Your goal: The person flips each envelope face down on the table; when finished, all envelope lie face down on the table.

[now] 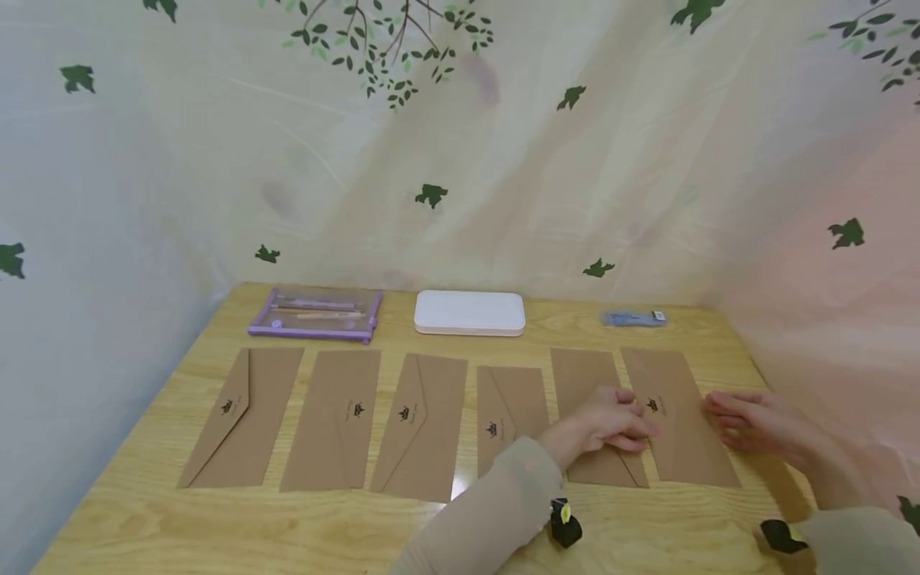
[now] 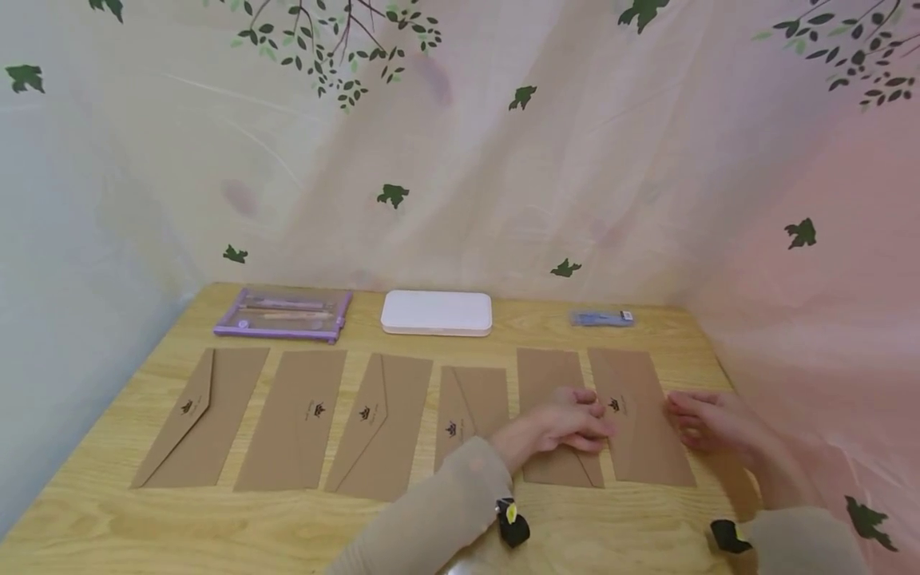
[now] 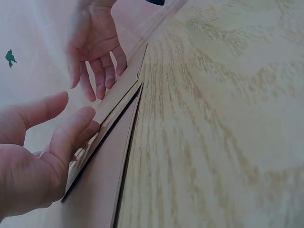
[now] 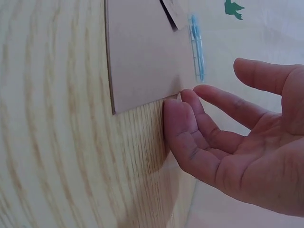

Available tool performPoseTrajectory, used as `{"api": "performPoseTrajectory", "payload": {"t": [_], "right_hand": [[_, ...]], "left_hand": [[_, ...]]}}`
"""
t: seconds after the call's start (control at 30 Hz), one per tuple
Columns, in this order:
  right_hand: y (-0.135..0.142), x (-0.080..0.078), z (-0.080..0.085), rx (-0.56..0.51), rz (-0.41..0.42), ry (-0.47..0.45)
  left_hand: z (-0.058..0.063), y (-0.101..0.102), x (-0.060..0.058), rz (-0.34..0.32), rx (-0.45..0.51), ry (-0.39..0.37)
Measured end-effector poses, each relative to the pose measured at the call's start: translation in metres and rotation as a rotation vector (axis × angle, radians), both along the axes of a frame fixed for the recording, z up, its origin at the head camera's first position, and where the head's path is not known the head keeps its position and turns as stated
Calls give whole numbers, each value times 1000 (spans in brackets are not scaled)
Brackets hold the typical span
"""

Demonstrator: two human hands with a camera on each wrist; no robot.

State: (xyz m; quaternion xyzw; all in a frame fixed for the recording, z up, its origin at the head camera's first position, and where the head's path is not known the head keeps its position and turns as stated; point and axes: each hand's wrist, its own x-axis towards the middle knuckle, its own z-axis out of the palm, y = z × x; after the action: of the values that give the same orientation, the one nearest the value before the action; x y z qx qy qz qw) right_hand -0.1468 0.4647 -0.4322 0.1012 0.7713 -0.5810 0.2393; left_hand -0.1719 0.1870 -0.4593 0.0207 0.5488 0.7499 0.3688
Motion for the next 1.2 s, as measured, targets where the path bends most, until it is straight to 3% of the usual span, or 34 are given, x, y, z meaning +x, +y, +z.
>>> {"api": "performPoseTrajectory", "payload": {"t": [0.1,0.33,0.63,0.9,1.07,1.2], "right_hand": [[0,0,1,66,18,12],[-6,3,-11,55,115,59],[-15,2,-9,50,109,41],[-9,3,-9,34,103,81],[3,7,-9,-42,85,98],[10,9,-8,-180,115,130]], "left_hand": [[-1,1,1,4,4,-2],[-6,7,9,17,-10,3],[-11,7,9,37,27,-17],[-6,4,6,19,22,-13],[-3,4,6,-26,-28,49],[0,6,8,-69,-80,99]]}}
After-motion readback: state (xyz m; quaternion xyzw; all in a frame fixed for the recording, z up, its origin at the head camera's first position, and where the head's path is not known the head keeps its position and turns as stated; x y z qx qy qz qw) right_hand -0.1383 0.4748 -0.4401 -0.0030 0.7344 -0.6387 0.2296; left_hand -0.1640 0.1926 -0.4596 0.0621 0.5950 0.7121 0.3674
